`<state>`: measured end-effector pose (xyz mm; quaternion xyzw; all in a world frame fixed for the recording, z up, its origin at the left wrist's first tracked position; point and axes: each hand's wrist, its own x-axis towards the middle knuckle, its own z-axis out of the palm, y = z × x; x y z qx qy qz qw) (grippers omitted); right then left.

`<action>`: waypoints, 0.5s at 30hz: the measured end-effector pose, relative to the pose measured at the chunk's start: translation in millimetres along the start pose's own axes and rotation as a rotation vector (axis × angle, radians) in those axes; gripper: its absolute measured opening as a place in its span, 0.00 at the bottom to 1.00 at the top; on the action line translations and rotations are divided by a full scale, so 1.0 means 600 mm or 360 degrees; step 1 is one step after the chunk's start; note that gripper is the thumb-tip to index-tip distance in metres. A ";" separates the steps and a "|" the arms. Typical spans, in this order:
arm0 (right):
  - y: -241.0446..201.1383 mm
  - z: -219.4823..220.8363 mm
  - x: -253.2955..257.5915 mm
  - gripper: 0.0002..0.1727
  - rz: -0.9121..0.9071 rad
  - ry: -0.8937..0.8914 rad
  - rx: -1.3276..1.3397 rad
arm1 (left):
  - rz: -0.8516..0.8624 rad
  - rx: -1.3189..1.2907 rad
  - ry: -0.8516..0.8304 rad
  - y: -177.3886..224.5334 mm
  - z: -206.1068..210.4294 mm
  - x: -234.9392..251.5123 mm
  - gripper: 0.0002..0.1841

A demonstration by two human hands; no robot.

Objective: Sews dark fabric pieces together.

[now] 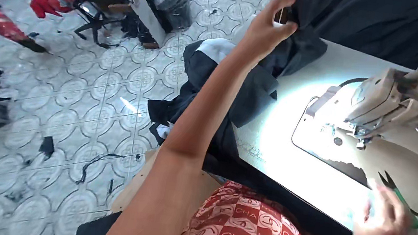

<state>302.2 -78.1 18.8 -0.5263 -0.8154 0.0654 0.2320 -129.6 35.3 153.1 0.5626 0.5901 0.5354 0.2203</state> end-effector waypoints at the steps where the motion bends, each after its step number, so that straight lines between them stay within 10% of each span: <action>1: -0.029 0.004 -0.023 0.19 -0.0135 -0.0076 0.0203 | 0.0032 0.0174 -0.0031 0.009 -0.020 -0.039 0.26; 4: -0.099 0.069 -0.067 0.19 -0.0511 -0.0759 0.0862 | -0.0014 0.0461 0.0071 0.005 -0.065 -0.188 0.23; 8: -0.138 0.181 -0.038 0.31 -0.0354 -0.1558 0.0545 | -0.0398 0.0741 0.0333 -0.027 -0.079 -0.349 0.15; 15: -0.134 0.132 -0.065 0.16 -0.0463 -0.1153 0.0734 | -0.0535 0.1082 0.0119 -0.054 -0.087 -0.419 0.11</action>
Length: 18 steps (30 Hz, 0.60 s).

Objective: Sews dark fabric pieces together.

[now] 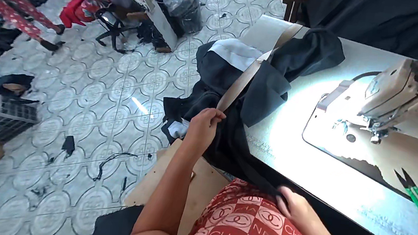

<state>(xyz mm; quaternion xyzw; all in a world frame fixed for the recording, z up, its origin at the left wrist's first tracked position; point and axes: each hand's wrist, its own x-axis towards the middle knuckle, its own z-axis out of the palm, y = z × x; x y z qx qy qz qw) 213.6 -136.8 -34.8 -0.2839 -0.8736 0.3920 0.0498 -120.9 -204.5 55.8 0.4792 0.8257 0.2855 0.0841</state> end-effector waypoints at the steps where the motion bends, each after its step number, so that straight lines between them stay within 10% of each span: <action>1: -0.008 -0.021 -0.033 0.16 -0.0008 0.0220 0.0060 | 0.0004 -0.0014 -0.0041 -0.004 0.006 0.002 0.12; 4: -0.018 -0.110 -0.132 0.18 0.0192 0.0807 0.0213 | 0.0129 0.0043 -0.0146 -0.012 0.034 0.008 0.15; 9: -0.010 -0.122 -0.192 0.15 0.0415 0.0885 -0.0127 | 0.0641 0.0120 -0.0047 0.068 0.082 -0.026 0.17; 13: -0.053 -0.075 -0.157 0.18 -0.0040 0.0973 0.0154 | 0.1398 -0.0351 -0.0553 0.187 0.162 -0.102 0.32; 18: -0.061 -0.110 -0.154 0.19 0.0050 0.0720 -0.0309 | 0.1667 -0.0125 -0.0817 0.190 0.164 -0.051 0.08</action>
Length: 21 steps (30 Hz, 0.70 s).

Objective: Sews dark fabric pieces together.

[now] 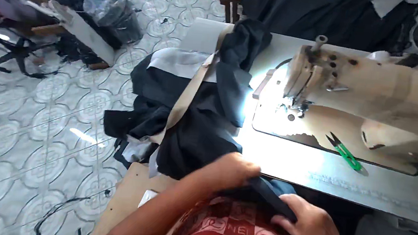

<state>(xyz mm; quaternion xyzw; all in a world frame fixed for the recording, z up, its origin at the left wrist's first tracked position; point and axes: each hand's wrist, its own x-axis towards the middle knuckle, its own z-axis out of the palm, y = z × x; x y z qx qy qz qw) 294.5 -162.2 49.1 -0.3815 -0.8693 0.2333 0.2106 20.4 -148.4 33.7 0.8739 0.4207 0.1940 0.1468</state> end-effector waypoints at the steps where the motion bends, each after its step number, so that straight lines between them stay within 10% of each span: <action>1: 0.017 -0.008 0.000 0.16 0.0069 -0.0046 -0.0167 | -0.0125 0.0095 -0.0003 -0.019 -0.037 -0.011 0.08; 12: 0.081 -0.017 0.200 0.10 -0.0020 0.0358 -0.0466 | -0.1089 0.0986 0.0048 -0.174 -0.328 -0.096 0.16; 16: 0.107 -0.018 0.205 0.12 0.0231 0.0408 -0.0560 | -0.1164 0.0961 0.0210 -0.150 -0.330 -0.104 0.38; 21: 0.171 -0.047 0.126 0.23 0.0854 0.0265 -0.0616 | -0.0738 0.0446 0.0197 -0.012 -0.172 -0.055 0.18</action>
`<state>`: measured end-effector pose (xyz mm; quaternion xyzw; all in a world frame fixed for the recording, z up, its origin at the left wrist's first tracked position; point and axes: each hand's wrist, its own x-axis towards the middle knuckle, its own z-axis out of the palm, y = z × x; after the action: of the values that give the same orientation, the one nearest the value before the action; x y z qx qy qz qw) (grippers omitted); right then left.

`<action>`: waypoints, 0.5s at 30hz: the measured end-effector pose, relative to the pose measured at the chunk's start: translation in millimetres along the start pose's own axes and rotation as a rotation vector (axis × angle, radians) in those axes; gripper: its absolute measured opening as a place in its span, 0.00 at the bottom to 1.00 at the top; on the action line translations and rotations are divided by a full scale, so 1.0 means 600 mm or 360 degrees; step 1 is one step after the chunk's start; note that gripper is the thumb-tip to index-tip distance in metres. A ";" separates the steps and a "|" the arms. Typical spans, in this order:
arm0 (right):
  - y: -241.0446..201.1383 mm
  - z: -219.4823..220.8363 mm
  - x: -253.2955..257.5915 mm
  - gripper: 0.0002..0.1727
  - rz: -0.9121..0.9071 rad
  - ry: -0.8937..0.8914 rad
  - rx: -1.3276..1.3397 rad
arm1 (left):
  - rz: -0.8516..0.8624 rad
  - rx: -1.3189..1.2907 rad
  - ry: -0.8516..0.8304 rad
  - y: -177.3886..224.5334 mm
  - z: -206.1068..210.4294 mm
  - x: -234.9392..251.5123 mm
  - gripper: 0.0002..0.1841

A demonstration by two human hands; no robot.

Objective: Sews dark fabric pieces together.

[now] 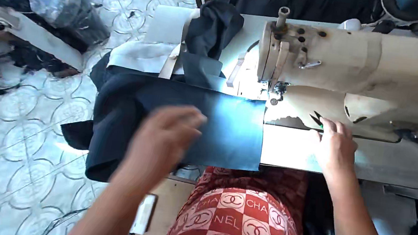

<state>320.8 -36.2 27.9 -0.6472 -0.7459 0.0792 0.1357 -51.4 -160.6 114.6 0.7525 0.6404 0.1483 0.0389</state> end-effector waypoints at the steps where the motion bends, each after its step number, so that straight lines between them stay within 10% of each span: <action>1: 0.008 0.003 -0.005 0.21 0.0032 -0.0003 0.0011 | 0.0123 -0.0176 -0.0074 0.032 0.049 0.007 0.16; 5: 0.029 0.027 -0.013 0.17 -0.0080 0.0131 -0.0054 | 0.0360 -0.0445 -0.0091 0.070 0.228 0.052 0.15; 9: -0.003 0.007 -0.038 0.17 0.0015 0.0181 0.0264 | 0.0209 -0.0368 0.0102 0.064 0.253 0.072 0.17; 15: -0.158 0.016 -0.113 0.18 -0.0032 -0.0761 0.1264 | 0.0084 -0.0352 0.0125 0.067 0.249 0.074 0.19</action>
<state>237.1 -116.7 40.0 -0.5012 -0.6745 0.5046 0.1980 33.6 -105.0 -10.0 0.7538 0.6012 0.2485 0.0928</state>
